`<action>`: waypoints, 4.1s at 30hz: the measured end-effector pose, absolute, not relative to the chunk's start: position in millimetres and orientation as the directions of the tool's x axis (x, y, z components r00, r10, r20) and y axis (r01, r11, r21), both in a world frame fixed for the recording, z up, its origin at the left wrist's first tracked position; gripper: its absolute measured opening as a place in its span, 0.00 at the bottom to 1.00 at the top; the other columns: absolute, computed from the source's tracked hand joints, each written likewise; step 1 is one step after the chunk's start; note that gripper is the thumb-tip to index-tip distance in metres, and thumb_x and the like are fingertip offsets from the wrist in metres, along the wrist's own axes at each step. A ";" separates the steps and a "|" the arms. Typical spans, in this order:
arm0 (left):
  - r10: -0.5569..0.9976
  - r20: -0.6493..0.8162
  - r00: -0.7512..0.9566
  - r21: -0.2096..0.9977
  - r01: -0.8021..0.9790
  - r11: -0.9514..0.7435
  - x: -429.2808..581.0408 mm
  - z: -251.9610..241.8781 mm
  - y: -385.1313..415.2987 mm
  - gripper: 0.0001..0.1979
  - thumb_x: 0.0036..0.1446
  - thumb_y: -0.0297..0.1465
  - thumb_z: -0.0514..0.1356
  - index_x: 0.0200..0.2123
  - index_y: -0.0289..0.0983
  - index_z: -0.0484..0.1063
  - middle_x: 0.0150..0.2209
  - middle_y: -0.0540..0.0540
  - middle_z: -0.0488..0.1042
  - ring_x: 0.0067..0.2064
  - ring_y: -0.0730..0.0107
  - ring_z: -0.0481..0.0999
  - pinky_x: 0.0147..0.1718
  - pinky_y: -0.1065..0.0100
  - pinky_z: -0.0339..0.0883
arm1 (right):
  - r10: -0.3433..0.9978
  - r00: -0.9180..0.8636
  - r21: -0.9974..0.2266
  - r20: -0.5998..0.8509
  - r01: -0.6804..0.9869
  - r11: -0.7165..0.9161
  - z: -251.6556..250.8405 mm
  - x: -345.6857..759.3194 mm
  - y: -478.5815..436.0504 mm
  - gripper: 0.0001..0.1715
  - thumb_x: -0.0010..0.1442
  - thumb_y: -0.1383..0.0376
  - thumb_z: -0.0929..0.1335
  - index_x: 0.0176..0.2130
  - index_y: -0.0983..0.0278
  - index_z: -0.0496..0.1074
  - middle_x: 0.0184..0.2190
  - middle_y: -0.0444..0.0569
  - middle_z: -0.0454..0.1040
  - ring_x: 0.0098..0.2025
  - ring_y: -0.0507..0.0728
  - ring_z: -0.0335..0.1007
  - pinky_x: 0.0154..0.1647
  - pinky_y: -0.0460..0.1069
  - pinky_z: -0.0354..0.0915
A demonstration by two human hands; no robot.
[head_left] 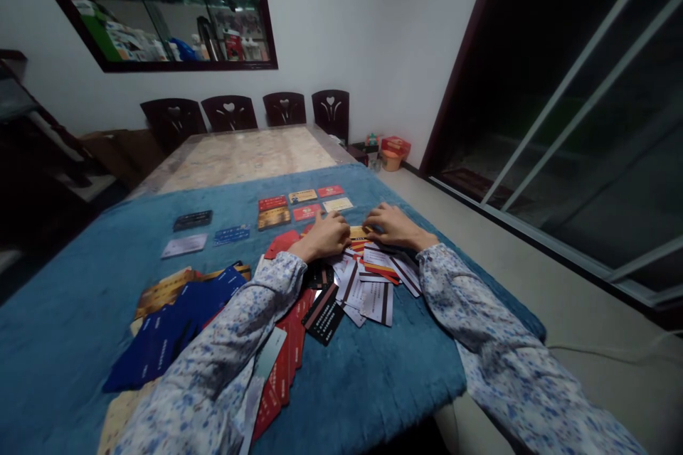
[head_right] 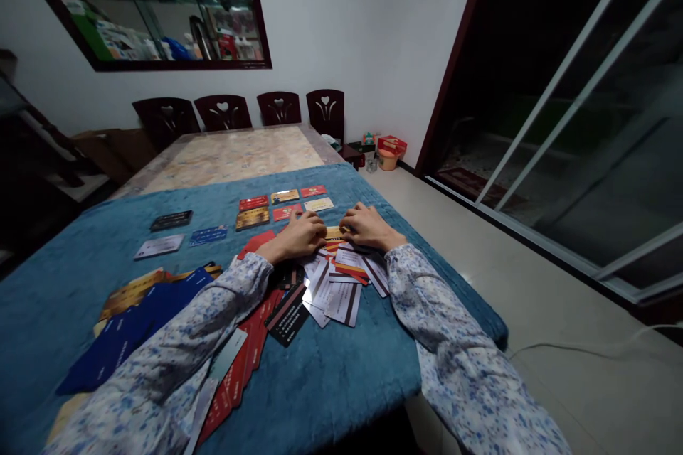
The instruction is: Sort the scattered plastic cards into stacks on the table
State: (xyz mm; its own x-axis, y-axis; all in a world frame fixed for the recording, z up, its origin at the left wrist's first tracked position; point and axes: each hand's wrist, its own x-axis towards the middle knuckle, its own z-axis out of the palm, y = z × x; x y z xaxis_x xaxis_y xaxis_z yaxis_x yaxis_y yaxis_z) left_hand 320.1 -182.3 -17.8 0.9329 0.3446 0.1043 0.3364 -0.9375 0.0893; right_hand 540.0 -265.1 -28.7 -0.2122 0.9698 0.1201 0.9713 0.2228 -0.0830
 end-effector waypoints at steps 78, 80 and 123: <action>0.486 0.276 0.830 0.112 0.474 -0.873 332.6 -34.6 -157.9 0.29 0.57 0.20 0.54 0.62 0.38 0.65 0.49 0.38 0.79 0.51 0.54 0.76 0.51 0.58 0.70 | 0.938 0.058 -0.145 0.342 0.989 -0.008 -51.4 531.2 -257.5 0.24 0.68 0.68 0.63 0.61 0.61 0.70 0.45 0.55 0.82 0.44 0.61 0.77 0.43 0.49 0.62; 0.507 0.243 0.827 0.099 0.498 -0.861 332.8 -34.1 -160.3 0.31 0.56 0.20 0.54 0.64 0.38 0.63 0.49 0.37 0.80 0.51 0.53 0.77 0.50 0.58 0.69 | 0.943 0.042 -0.143 0.331 0.990 0.007 -50.9 531.2 -257.9 0.26 0.67 0.68 0.64 0.62 0.62 0.69 0.46 0.55 0.82 0.45 0.61 0.76 0.44 0.49 0.63; 0.518 0.140 0.844 0.032 0.518 -0.854 314.8 2.5 -160.5 0.21 0.59 0.28 0.60 0.56 0.38 0.69 0.57 0.35 0.68 0.59 0.47 0.67 0.52 0.51 0.62 | 0.935 -0.166 0.066 0.313 0.986 0.153 -35.8 527.5 -253.1 0.30 0.67 0.57 0.66 0.64 0.66 0.67 0.58 0.64 0.69 0.53 0.67 0.61 0.45 0.55 0.59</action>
State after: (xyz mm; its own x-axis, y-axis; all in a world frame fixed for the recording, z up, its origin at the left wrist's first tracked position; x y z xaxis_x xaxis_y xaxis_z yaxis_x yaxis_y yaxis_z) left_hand 314.8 -160.5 2.5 0.8442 0.5175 0.1397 0.5185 -0.8545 0.0323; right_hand 527.5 -253.1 -35.8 -0.1662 0.9351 0.3130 0.9860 0.1532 0.0660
